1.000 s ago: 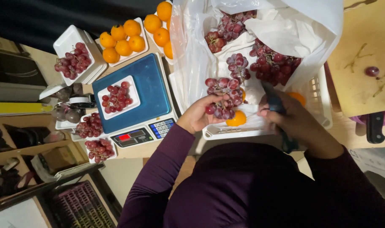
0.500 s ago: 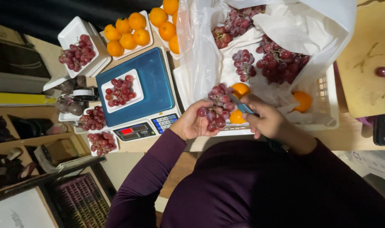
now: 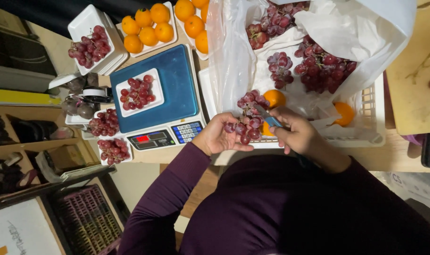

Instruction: Trimming grapes from a bunch using a small blade and weighing them on a digital scale for packaging.

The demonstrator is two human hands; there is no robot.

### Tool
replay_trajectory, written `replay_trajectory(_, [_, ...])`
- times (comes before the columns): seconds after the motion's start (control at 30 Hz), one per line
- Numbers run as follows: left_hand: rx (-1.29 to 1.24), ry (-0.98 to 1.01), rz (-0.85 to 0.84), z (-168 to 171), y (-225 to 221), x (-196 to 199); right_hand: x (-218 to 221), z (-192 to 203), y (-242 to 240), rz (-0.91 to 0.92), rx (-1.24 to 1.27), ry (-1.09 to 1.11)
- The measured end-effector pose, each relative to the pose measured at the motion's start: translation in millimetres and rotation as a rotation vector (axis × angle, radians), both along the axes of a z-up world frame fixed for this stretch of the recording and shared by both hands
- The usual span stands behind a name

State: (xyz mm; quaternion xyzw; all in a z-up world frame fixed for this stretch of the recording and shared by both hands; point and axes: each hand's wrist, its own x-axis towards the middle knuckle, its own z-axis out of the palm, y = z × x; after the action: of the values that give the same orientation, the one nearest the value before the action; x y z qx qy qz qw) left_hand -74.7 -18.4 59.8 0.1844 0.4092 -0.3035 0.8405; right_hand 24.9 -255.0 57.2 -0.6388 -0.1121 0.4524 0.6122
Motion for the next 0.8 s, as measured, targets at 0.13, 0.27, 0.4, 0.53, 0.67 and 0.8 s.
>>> replay_trajectory(0.13, [0.082, -0.022, -0.004, 9, -4, 3, -1, -2, -3, -0.048, 0.011, 0.026])
replay_trajectory(0.27, [0.117, 0.059, 0.13, -2, -20, 11, 0, 2, 0, -0.101, 0.017, 0.015])
replay_trajectory(0.4, [-0.01, 0.102, 0.364, -27, -35, 18, 5, 24, 12, -0.218, -0.022, -0.217])
replay_trajectory(0.53, [-0.067, 0.022, 0.402, -12, -51, 24, -5, 18, 22, -0.155, -0.225, -0.387])
replay_trajectory(0.67, [-0.082, 0.07, 0.402, -36, -39, 15, -9, 1, 16, -0.143, -0.265, -0.374])
replay_trajectory(0.8, [-0.037, 0.101, 0.297, -10, -30, 11, -4, 2, 16, -0.077, -0.262, -0.365])
